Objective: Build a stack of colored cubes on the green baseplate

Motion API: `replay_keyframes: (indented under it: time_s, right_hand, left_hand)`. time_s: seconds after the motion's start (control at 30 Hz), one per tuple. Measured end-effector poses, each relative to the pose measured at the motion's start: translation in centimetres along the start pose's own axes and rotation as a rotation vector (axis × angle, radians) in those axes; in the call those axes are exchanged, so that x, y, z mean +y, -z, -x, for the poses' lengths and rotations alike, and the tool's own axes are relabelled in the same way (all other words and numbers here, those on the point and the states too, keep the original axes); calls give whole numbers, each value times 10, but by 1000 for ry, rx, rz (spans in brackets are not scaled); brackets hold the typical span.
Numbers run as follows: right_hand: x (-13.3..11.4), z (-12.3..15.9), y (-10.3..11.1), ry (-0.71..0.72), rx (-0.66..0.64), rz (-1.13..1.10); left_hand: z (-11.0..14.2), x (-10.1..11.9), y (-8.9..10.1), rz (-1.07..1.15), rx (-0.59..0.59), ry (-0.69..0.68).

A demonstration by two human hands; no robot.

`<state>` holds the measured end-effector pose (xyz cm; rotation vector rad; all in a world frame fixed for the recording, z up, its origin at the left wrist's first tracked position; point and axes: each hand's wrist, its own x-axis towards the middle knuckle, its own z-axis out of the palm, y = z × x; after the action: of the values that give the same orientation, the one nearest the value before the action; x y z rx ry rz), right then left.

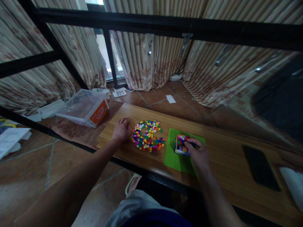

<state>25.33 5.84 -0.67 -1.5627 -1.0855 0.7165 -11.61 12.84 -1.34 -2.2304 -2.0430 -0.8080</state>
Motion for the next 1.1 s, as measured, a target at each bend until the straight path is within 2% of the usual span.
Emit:
replay_keyframes:
  time_s: [0.17,0.33,0.43,0.53,0.6,0.67,0.77,0.87,0.97,1.1]
  right_hand:
    - [-6,4,7,-103,8,-185]
    - [-6,10,14,-125,260,-371]
    - [-11,15,15,-84,321,-312]
    - [-27,18,12,-10,309,-128]
    - [-41,16,6,85,225,48]
    - [-55,12,-5,210,52,240]
    - [-73,1,-31,367,-221,545]
    - [-84,-10,-63,447,-397,867]
    - [-90,-18,-90,454,-477,1091]
    - [-88,-24,-111,394,-517,1212]
  left_hand:
    - [0,0,0,-2,-9,0]
    - [0,2,1,-16,-12,17]
    - [0,3,2,-13,-12,11]
    - [1,2,3,-5,-11,3]
    - [1,1,2,-3,-6,3]
    - [1,1,1,1,-3,2]
    - [2,0,0,7,-2,1]
    - [2,0,0,-2,-3,2]
    - [2,1,0,-9,-5,-3]
    - [3,1,0,1,2,5]
